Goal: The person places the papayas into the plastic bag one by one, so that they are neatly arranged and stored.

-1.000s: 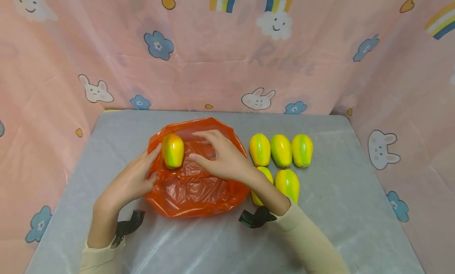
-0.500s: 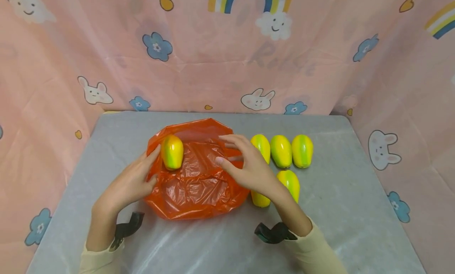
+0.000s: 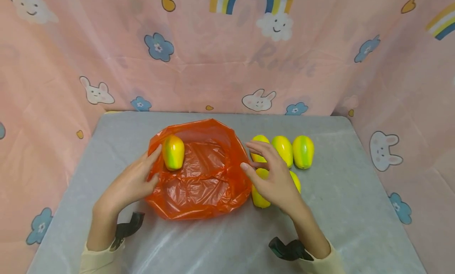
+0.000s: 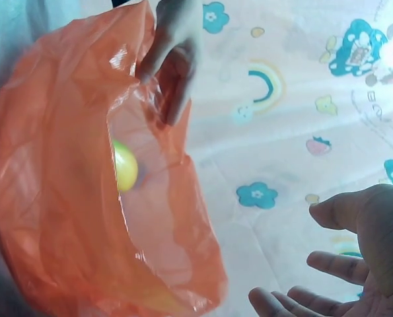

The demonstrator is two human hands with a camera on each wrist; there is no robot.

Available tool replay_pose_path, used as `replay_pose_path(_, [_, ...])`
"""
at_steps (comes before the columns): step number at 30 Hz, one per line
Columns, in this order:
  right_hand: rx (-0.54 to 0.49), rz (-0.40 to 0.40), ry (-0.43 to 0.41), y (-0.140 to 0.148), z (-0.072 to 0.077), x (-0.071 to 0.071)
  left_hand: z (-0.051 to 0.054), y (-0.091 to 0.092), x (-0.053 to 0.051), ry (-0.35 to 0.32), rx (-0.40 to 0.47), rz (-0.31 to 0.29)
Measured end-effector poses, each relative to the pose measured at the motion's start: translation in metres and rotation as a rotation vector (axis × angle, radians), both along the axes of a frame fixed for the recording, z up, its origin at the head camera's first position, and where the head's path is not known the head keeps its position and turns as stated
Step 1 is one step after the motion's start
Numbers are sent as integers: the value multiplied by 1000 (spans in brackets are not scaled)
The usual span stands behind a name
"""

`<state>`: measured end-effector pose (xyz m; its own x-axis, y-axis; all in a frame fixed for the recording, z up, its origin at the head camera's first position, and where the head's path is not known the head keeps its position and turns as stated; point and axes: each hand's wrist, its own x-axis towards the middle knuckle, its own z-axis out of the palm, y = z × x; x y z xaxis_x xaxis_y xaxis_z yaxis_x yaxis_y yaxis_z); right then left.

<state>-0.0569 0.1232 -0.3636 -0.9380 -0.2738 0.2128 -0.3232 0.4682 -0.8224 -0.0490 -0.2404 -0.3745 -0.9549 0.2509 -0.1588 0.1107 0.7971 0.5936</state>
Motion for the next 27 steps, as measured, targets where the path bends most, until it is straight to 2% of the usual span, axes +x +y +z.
replay_pose_path(8, [59, -86, 49, 22, -7, 7, 2, 1, -1, 1, -3, -1])
replay_pose_path(19, [91, -150, 19, 41, -19, 10, -1, 2, 1, -5, 12, -3])
replay_pose_path(27, [172, -207, 34, 63, -32, 15, 0, 2, 0, -3, 14, -3])
